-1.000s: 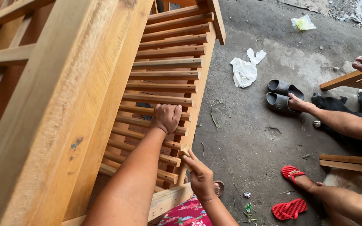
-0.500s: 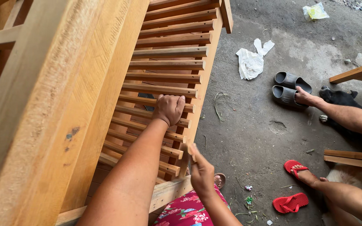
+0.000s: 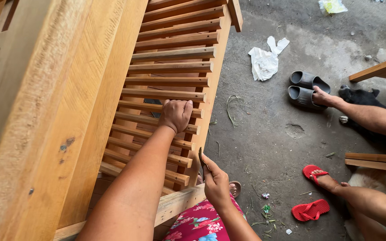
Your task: The person sands the wooden slats and edges of a slatted wood furniture piece, holding the frame steady with one hand while rubbing sandpaper along the slats and side rails with the other, working progressively along the slatted surface.
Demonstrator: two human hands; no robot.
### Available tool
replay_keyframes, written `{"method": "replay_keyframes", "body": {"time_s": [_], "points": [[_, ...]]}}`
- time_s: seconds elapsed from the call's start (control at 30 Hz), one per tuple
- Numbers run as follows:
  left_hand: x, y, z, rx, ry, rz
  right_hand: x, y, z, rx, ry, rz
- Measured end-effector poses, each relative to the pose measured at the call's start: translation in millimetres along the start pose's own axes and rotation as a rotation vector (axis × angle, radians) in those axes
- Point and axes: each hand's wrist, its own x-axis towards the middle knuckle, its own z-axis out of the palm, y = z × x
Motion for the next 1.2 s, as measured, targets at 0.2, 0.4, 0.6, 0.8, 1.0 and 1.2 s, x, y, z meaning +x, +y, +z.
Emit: {"method": "replay_keyframes", "body": {"time_s": [0.2,0.4,0.6,0.8,1.0,1.2], "points": [[-1,-1,1,-0.002,-0.014,-0.018,-7,-27,20,-0.294,-0.037,-0.397],[1,0,2,-0.007,-0.02,-0.024,-10,-50,16,-0.264,-0.027,-0.332],[1,0,3,-0.009,-0.009,0.005,-9,-50,14,-0.282,0.001,-0.046],[1,0,1,-0.006,-0.024,-0.016,-9,-9,10,-0.297,0.0,-0.104],[0,0,2,0.01,-0.018,-0.014,10,25,-17,0.344,-0.05,0.16],[2,-1,3,0.009,-0.033,-0.024,11,2,7,0.141,-0.069,0.024]]}}
